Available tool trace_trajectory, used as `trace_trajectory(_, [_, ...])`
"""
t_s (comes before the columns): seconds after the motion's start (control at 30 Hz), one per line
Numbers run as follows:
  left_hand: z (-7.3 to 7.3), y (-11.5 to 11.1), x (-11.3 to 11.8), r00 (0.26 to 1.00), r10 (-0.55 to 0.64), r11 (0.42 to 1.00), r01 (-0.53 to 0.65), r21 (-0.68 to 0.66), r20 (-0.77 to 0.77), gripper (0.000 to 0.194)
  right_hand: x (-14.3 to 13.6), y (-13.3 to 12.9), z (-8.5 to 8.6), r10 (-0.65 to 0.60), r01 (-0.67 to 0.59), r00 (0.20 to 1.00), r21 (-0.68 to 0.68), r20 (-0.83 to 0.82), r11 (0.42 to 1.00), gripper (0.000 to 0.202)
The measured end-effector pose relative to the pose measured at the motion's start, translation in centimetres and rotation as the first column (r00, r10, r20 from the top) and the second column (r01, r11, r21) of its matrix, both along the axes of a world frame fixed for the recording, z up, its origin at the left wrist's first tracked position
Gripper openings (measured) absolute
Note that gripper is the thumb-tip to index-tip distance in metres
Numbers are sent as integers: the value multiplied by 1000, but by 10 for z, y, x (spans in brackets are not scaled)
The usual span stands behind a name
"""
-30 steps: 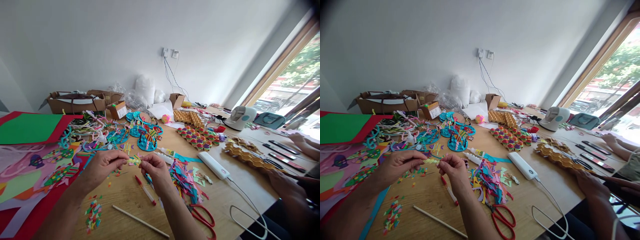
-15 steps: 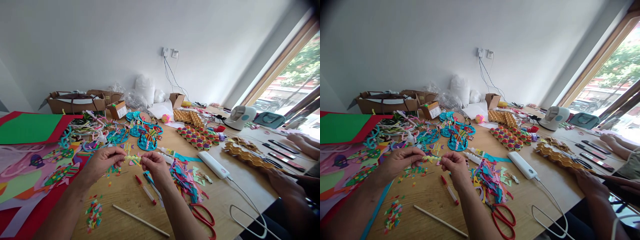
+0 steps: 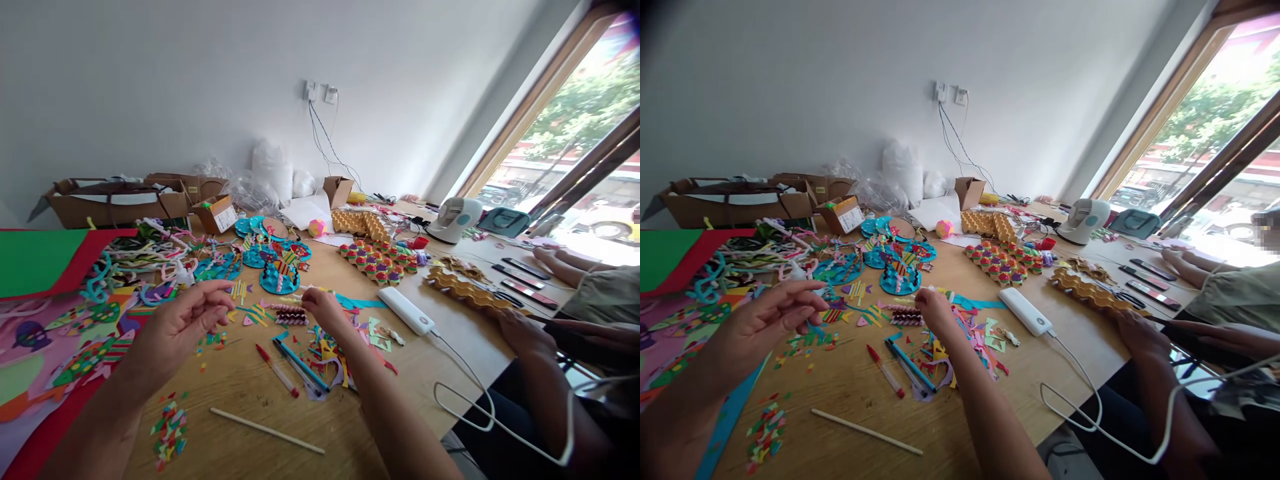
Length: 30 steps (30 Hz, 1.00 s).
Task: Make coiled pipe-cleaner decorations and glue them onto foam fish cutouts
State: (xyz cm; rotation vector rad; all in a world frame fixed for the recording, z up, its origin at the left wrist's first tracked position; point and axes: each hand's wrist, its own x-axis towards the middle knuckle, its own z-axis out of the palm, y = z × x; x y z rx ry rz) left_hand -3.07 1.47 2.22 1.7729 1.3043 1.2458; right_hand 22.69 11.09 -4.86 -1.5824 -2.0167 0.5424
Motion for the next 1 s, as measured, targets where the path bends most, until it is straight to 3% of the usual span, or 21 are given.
trace_trajectory(0.17, [6,-9,11,986,-71,996,63,-60,-153,26,2,17,-22,31,-26,995,-51,100,998,17])
trace_trajectory(0.3, [-4,-13,11,972,-132,986,108,-130,-194,29,3,26,-34,52,-38,985,-92,162,995,17])
trace_trajectory(0.43, [-17,-16,10,966,-181,969,143,-203,-184,29,1,27,-38,51,-26,971,-108,234,994,19])
trace_trajectory(0.57, [-22,-20,10,964,-188,966,147,-212,-189,26,-3,25,-36,44,-6,952,-122,304,992,20])
trace_trajectory(0.77, [-26,-24,0,965,-175,959,122,-256,-195,28,-4,18,-22,36,7,930,-117,366,993,21])
trace_trajectory(0.9, [-34,-23,-9,966,-161,957,103,-271,-201,28,-2,8,6,20,5,929,-67,368,998,25])
trace_trajectory(1.0, [-34,-22,-6,954,-163,964,99,-248,-251,22,-14,-10,28,86,-78,934,-36,348,996,24])
